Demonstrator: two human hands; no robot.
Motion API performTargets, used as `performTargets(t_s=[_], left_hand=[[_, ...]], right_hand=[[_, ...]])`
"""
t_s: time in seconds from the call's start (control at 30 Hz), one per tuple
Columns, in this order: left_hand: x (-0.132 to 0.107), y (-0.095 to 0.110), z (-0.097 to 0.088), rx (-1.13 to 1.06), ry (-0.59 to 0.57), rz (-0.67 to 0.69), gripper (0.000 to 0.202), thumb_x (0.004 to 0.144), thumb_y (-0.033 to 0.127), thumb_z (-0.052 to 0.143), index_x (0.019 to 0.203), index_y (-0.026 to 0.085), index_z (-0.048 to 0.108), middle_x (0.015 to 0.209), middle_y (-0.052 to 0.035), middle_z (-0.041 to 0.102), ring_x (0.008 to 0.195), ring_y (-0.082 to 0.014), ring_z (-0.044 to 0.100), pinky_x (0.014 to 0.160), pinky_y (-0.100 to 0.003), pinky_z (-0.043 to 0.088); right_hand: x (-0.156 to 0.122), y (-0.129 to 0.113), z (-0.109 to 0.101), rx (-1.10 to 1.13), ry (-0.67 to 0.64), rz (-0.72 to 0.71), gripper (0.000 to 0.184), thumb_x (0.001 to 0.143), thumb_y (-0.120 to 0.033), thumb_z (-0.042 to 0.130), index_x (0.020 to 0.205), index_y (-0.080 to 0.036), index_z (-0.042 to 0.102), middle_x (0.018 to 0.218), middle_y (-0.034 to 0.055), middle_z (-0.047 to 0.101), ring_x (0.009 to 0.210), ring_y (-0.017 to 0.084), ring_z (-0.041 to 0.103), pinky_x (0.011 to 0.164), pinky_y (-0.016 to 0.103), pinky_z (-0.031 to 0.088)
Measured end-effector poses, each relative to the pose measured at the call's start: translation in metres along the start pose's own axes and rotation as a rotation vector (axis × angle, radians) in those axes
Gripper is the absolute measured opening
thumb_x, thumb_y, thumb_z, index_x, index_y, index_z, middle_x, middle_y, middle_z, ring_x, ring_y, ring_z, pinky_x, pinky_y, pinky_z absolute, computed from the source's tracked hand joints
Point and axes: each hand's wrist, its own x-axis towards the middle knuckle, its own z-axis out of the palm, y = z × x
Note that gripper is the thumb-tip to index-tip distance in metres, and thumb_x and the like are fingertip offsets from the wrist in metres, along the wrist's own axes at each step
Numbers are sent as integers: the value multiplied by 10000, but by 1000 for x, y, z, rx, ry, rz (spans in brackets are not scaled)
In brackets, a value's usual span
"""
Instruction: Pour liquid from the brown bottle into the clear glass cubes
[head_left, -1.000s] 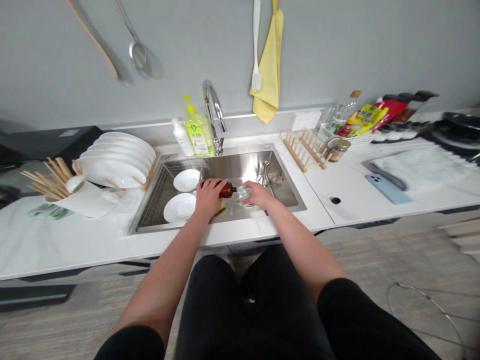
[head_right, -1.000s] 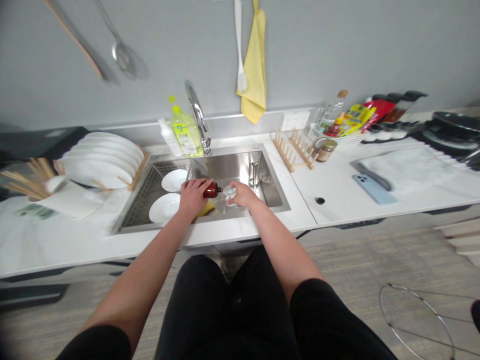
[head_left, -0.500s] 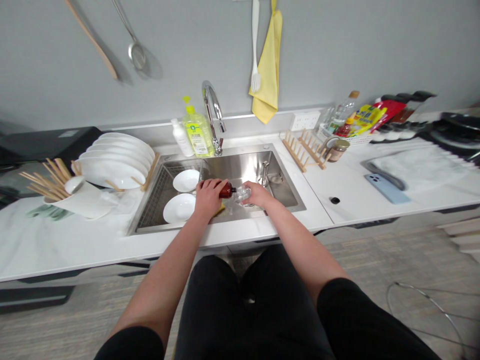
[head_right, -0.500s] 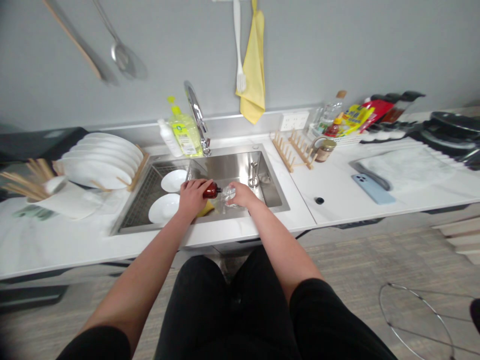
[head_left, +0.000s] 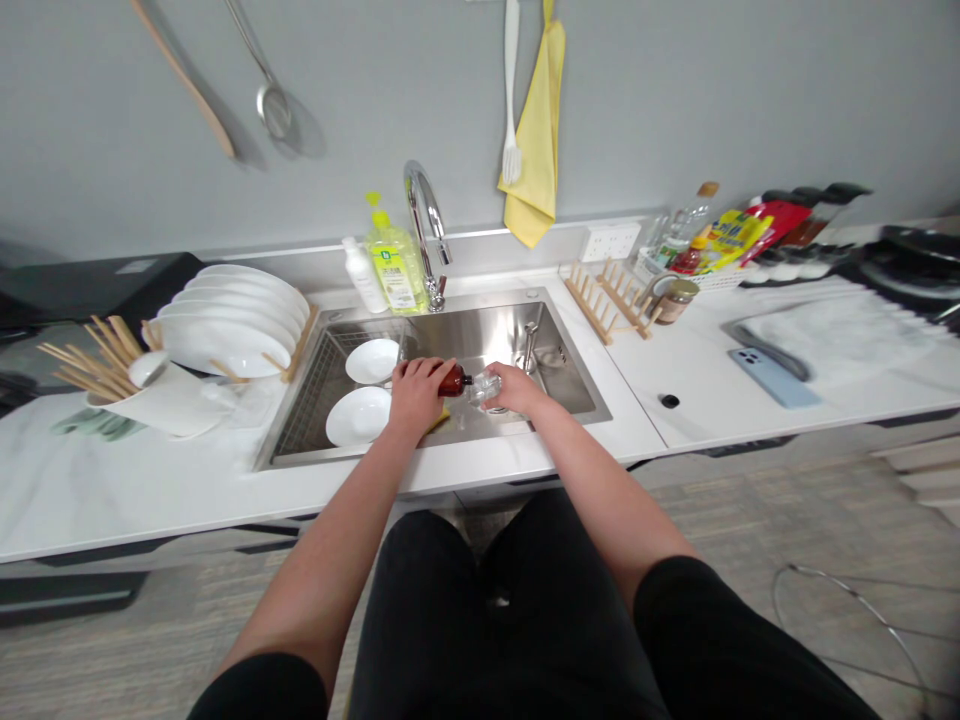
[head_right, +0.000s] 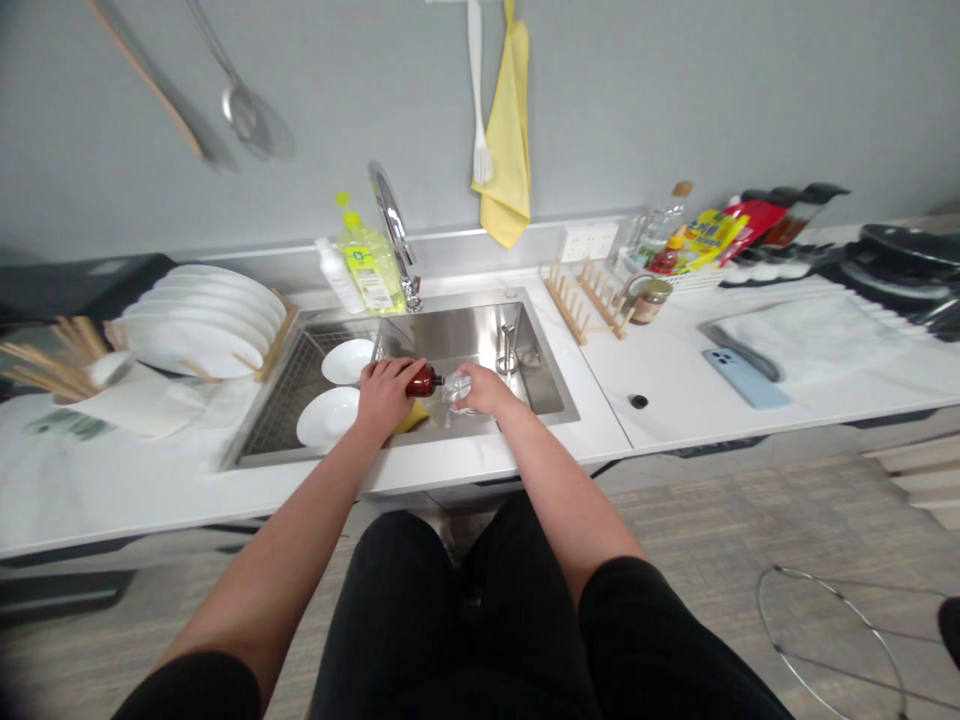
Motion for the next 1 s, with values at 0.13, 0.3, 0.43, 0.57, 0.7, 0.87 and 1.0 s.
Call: performTargets(t_s=[0.13,0.3,0.43,0.57,0.7,0.87,1.0], left_hand=[[0,0,-1,17,-7,7,672,979,137,605,1625,297,696,1573,-113,743,1432,-387,627,1264,-608,373],[0,1,-1,17,-25,-10,694,967,132,619,1634,309,690,1589,-113,734,1449,-388,621,1275,-597,369],[0,0,0,10,-10,-4,679,979,137,608,1628,312,697,1580,-113,737,1444,-388,624,1274,-599,372],[0,0,2,6,-3,-5,683,978,133,605,1628,317,699,1575,-118,739,1449,-390,623,1288,-609,359],[0,0,1,9,-10,-5,682,976,135,615,1629,314,699,1577,-119,740,1448,-393,627,1279,-614,366],[0,0,0,2,2,7,693,965,132,631,1630,314,699,1566,-124,745,1436,-397,635,1279,-622,368],[0,-1,0,16,8,15,676,967,130,625,1615,302,707,1558,-121,751,1426,-395,637,1267,-620,376]], right_hand=[[0,1,0,-3,-1,0,783,596,-252,1113,1301,-258,773,1285,54,839,1167,306,797,1070,408,602],[0,0,0,-3,-9,-6,779,615,-255,1120,1311,-251,770,1292,62,836,1171,308,796,1057,398,595],[-1,-1,-2,4,-25,2,787,618,-250,1119,1322,-238,768,1232,57,839,1123,295,795,1042,391,593],[-1,-3,-3,12,-28,10,785,611,-239,1110,1318,-242,770,1211,50,836,1111,291,793,1039,390,590],[-1,-4,-3,8,-23,9,794,607,-246,1115,1321,-240,768,1275,72,830,1167,307,787,1073,404,584],[-1,-3,-2,21,-20,-2,780,597,-248,1109,1299,-260,770,1245,50,832,1157,306,785,1081,416,585],[-1,-3,-3,21,-21,8,778,599,-259,1108,1301,-258,771,1212,45,833,1117,297,790,1053,405,592]])
